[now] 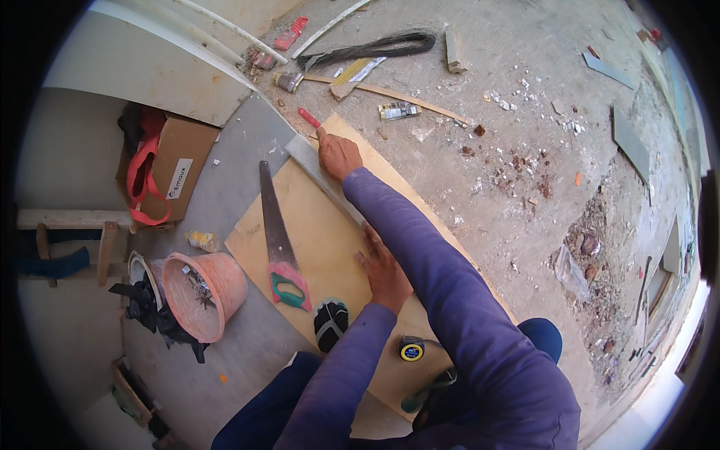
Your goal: The person looks inside a red bag and a bucket, then measures a wooden board with a tape measure and pencil. The person uses a straight edge to mark a line and then cuts the wood along the mark with a hand saw.
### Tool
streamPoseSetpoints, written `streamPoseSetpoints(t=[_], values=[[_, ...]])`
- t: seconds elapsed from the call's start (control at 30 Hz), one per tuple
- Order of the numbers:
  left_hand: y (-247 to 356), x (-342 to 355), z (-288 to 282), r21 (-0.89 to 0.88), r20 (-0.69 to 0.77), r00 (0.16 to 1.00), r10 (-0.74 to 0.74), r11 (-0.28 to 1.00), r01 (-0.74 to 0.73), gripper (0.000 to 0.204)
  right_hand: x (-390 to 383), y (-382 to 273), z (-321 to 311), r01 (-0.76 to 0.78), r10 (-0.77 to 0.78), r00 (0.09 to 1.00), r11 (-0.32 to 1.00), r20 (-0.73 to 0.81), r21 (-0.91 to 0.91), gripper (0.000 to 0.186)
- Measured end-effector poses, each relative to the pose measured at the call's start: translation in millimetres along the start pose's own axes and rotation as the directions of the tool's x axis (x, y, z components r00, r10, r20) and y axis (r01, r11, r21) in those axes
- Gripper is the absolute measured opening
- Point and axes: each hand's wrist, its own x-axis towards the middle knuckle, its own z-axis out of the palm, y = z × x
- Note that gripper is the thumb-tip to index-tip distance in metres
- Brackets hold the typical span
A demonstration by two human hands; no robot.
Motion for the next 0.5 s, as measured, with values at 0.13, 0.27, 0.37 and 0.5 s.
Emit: streamPoseSetpoints(t=[0.13,0.27,0.37,0.5], values=[[4.8,3.4,-21.1,-0.083,0.108,0.994,-0.035,0.996,0.044,0.121,7.0,2.4,-0.4,0.071,-0.07,0.994,0.997,0.082,-0.012,0.018],[3.2,3.7,-23.0,-0.079,0.092,0.995,-0.042,0.996,0.05,0.121,12.7,-3.4,-4.1,0.113,-0.104,0.983,0.992,0.151,-0.05,0.016],[1.4,3.6,-18.4,-0.035,0.091,0.995,-0.034,0.999,0.038,0.12,16.9,-8.1,-7.8,0.111,-0.088,0.968,0.99,0.236,-0.084,0.016],[5.8,6.1,-9.7,0.067,0.035,0.999,-0.041,0.997,0.039,0.124,18.4,-4.3,-19.6,0.078,-0.054,0.955,0.994,0.292,-0.07,0.017]])
